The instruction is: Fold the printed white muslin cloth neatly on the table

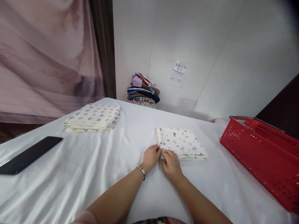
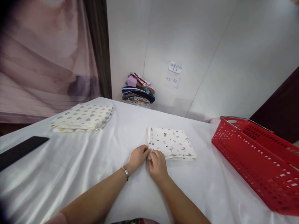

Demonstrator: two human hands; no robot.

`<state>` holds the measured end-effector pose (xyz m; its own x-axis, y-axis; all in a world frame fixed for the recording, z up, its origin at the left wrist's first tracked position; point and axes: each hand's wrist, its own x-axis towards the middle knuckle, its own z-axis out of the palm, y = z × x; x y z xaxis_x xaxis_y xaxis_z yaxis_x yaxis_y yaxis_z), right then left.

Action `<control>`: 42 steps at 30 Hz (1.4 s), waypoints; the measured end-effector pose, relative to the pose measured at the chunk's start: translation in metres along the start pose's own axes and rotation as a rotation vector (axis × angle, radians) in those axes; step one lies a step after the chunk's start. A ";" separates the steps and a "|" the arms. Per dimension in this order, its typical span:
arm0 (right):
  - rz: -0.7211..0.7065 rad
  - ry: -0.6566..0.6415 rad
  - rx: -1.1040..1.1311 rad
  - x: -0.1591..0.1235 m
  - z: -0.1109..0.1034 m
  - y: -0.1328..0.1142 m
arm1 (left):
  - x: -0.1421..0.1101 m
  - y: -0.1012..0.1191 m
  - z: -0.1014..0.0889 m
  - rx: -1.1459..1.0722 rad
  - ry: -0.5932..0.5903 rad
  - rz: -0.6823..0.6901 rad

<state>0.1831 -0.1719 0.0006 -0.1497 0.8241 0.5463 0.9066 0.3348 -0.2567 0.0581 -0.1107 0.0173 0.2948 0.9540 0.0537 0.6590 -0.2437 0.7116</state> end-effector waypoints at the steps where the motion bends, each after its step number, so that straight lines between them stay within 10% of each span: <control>1: 0.002 -0.001 0.004 0.000 0.000 0.000 | 0.000 0.001 0.000 0.005 0.000 0.001; 42: 0.018 -0.017 0.099 0.000 0.002 0.002 | 0.015 0.003 0.002 0.199 -0.006 -0.065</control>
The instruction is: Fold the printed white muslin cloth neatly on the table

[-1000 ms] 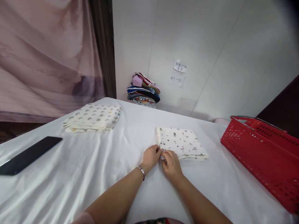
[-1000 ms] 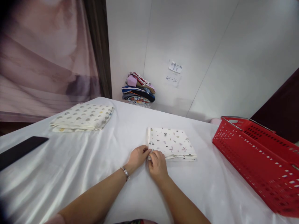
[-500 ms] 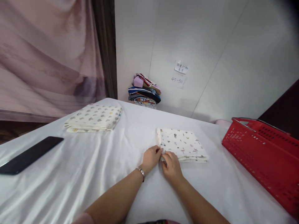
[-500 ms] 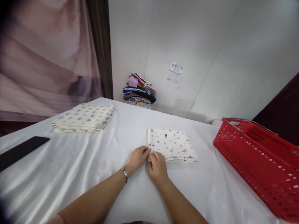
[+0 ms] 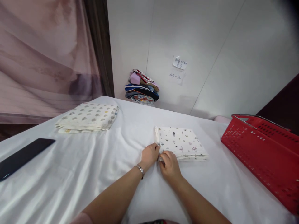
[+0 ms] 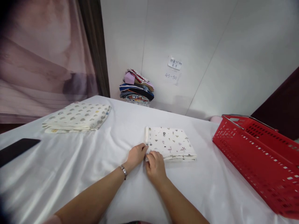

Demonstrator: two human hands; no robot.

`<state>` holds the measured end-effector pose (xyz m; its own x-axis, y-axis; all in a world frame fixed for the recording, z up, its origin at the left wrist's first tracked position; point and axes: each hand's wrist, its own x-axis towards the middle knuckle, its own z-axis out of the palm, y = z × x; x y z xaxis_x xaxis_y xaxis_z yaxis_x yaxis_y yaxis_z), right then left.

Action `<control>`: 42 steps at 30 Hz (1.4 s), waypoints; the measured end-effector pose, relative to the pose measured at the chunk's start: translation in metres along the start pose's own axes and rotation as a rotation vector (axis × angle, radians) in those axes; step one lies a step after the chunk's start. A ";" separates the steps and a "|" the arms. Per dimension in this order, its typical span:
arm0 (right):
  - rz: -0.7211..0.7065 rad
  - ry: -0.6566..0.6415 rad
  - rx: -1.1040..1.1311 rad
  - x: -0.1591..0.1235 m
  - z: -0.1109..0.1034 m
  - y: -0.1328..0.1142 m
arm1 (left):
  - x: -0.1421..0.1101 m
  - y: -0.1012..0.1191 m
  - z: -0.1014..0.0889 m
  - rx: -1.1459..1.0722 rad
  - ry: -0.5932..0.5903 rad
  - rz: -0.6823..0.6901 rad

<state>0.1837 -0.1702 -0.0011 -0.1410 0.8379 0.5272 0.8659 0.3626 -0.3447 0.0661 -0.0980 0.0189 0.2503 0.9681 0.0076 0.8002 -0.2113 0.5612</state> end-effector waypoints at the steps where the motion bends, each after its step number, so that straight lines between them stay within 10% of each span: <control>1: -0.001 0.001 0.004 0.000 0.000 0.000 | 0.000 0.000 -0.001 -0.001 -0.002 0.002; 42: 0.014 -0.028 0.057 0.004 -0.005 -0.003 | 0.060 0.014 -0.015 0.068 -0.130 -0.102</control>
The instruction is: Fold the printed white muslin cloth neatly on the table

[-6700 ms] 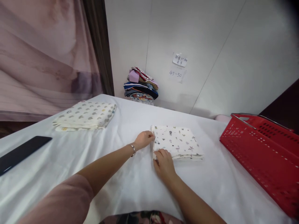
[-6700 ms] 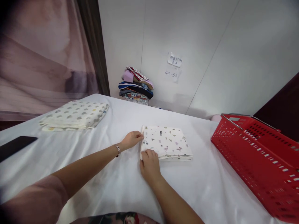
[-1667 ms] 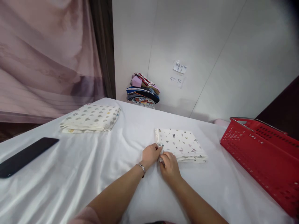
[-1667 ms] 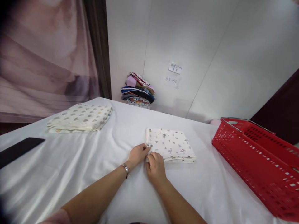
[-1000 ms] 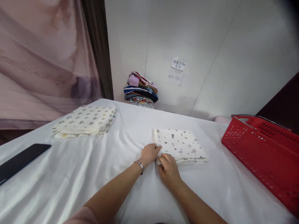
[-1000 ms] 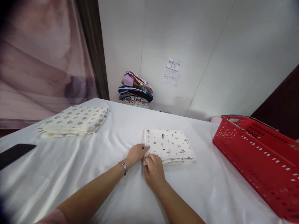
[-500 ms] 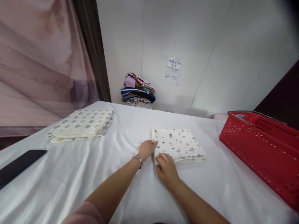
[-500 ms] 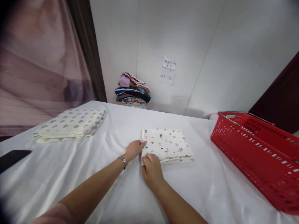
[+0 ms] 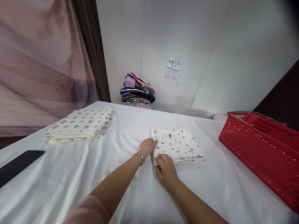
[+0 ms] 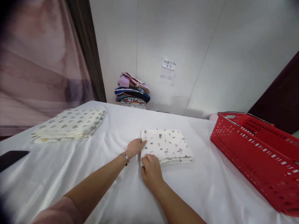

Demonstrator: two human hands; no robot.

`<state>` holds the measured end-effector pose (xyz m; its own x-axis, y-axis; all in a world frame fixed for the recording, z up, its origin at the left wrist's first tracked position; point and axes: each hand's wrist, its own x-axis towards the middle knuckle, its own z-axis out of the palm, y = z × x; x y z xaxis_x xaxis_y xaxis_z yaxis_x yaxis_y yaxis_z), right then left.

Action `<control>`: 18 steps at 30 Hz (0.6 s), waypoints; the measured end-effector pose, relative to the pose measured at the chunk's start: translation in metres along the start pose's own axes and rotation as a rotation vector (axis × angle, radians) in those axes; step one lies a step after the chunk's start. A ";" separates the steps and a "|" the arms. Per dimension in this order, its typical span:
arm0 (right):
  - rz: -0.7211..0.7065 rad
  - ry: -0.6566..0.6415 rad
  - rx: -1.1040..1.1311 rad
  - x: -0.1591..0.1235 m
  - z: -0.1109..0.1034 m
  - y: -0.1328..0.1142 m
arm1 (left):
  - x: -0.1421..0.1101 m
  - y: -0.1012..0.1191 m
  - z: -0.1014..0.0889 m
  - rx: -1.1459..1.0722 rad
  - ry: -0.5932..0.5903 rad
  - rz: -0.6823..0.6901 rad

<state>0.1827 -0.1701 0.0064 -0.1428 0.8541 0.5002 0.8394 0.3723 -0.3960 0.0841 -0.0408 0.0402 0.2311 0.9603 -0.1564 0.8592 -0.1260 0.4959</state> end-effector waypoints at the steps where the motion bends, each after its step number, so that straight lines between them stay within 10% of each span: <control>1: 0.001 0.000 0.000 0.000 0.000 0.000 | 0.001 0.000 0.002 0.015 0.013 0.003; 18: -0.007 0.003 -0.008 0.000 0.000 0.001 | 0.031 -0.004 -0.003 -0.050 0.017 -0.080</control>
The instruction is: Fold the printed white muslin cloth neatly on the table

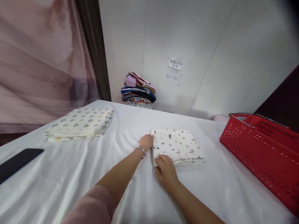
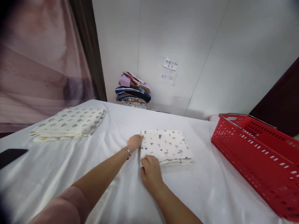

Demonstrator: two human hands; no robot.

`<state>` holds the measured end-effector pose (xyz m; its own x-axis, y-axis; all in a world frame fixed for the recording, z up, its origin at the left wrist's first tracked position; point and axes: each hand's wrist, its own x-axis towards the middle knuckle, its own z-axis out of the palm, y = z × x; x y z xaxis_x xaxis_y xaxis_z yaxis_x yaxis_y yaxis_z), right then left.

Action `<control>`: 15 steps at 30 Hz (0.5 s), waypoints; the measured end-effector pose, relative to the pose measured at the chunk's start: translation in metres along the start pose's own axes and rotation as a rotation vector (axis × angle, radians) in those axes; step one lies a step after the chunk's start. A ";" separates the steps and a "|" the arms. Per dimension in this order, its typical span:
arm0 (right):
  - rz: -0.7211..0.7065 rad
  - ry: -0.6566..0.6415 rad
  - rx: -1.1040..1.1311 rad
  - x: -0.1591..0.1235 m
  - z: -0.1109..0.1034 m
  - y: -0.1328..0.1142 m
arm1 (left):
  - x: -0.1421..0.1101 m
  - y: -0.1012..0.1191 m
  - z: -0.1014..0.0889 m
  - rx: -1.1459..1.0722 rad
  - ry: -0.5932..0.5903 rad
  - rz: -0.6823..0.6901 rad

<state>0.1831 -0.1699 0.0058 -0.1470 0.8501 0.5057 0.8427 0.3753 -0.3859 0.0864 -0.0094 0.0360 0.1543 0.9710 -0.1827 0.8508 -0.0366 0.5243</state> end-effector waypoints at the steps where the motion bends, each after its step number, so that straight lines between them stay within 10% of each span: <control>1: -0.002 0.003 0.002 0.000 0.000 0.000 | 0.000 -0.001 0.000 -0.002 0.000 0.005; 15: 0.006 -0.019 -0.028 0.001 -0.002 -0.002 | 0.019 0.006 0.005 -0.011 -0.007 0.005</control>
<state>0.1825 -0.1705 0.0081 -0.1516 0.8591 0.4888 0.8576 0.3602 -0.3671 0.0974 0.0072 0.0317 0.1619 0.9692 -0.1855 0.8446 -0.0389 0.5340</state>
